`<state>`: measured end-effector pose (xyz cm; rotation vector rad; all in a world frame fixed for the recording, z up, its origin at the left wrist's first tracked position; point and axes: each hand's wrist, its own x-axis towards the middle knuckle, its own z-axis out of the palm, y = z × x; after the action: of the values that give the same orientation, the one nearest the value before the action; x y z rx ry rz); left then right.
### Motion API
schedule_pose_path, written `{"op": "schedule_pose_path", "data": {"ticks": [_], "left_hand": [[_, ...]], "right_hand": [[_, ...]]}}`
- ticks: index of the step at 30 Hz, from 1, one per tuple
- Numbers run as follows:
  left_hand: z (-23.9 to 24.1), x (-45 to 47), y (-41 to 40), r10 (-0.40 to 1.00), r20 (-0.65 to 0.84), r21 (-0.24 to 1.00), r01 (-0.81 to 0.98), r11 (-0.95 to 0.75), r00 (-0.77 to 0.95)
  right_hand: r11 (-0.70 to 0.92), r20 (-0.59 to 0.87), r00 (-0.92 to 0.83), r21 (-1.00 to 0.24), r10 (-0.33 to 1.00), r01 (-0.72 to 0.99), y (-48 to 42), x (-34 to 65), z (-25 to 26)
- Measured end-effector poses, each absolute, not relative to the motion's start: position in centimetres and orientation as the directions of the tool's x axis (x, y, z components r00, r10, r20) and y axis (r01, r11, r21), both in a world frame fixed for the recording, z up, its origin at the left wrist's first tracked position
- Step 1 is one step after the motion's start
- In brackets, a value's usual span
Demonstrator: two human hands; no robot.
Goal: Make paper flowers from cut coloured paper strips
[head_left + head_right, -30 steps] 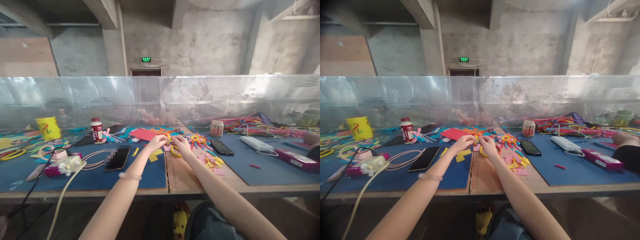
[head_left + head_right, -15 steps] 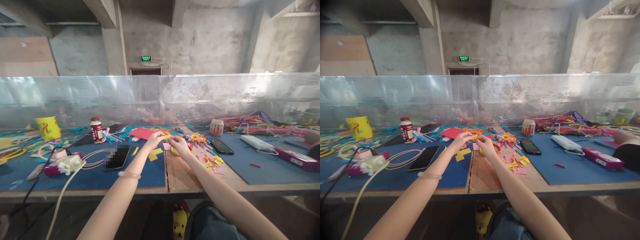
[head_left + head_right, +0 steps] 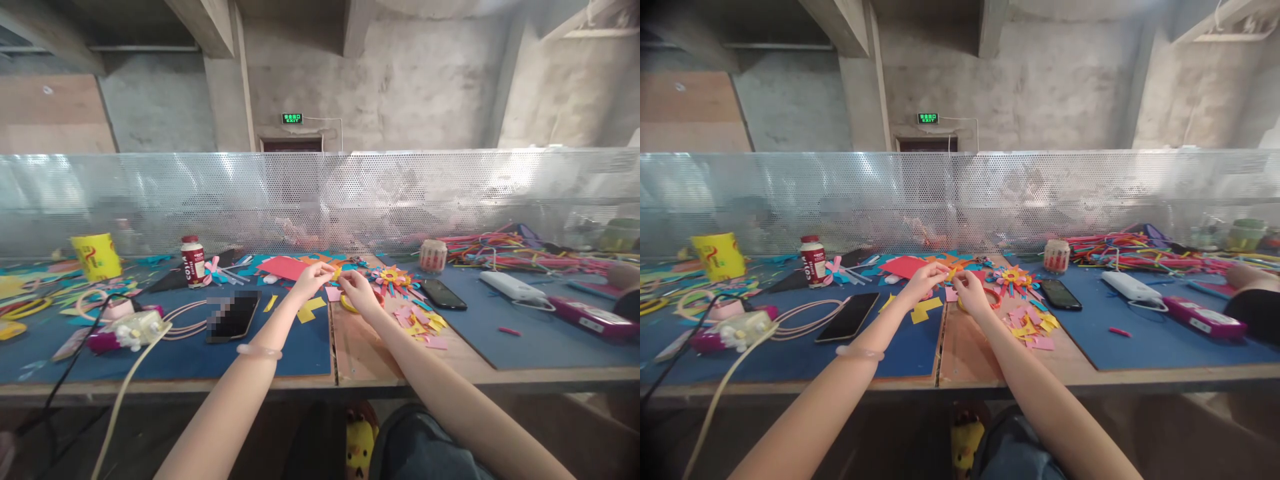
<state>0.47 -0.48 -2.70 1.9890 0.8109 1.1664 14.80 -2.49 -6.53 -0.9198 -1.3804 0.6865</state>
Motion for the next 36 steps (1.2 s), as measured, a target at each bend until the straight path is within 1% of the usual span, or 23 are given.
{"op": "schedule_pose_path", "data": {"ticks": [8, 17, 22, 25, 28, 36], "left_hand": [[-2.3, 0.7, -1.2, 0.759, 0.502, 0.747, 0.235, -0.622, 0.415], [-2.2, 0.8, -1.6, 0.752, 0.465, 0.77, 0.206, -0.604, 0.467], [-2.4, 0.6, -1.4, 0.736, 0.447, 0.777, 0.188, -0.601, 0.507], [-2.6, 0.6, -1.2, 0.723, 0.449, 0.778, 0.169, -0.605, 0.525], [-2.7, 0.5, -0.9, 0.721, 0.448, 0.782, 0.159, -0.603, 0.529], [-2.7, 0.4, -0.7, 0.735, 0.448, 0.795, 0.149, -0.588, 0.509]], "right_hand": [[0.601, 0.631, 0.102, -0.768, 0.769, 0.221, -2.4, 14.9, -6.7], [0.594, 0.674, 0.171, -0.723, 0.719, 0.352, -2.9, 14.8, -6.3], [0.616, 0.755, 0.195, -0.633, 0.627, 0.47, -2.9, 15.1, -6.4], [0.63, 0.777, 0.192, -0.606, 0.6, 0.486, -3.1, 15.2, -6.3], [0.625, 0.777, 0.196, -0.606, 0.599, 0.492, -3.3, 15.3, -6.2], [0.647, 0.805, 0.177, -0.568, 0.567, 0.509, -3.4, 15.2, -6.1]]}}
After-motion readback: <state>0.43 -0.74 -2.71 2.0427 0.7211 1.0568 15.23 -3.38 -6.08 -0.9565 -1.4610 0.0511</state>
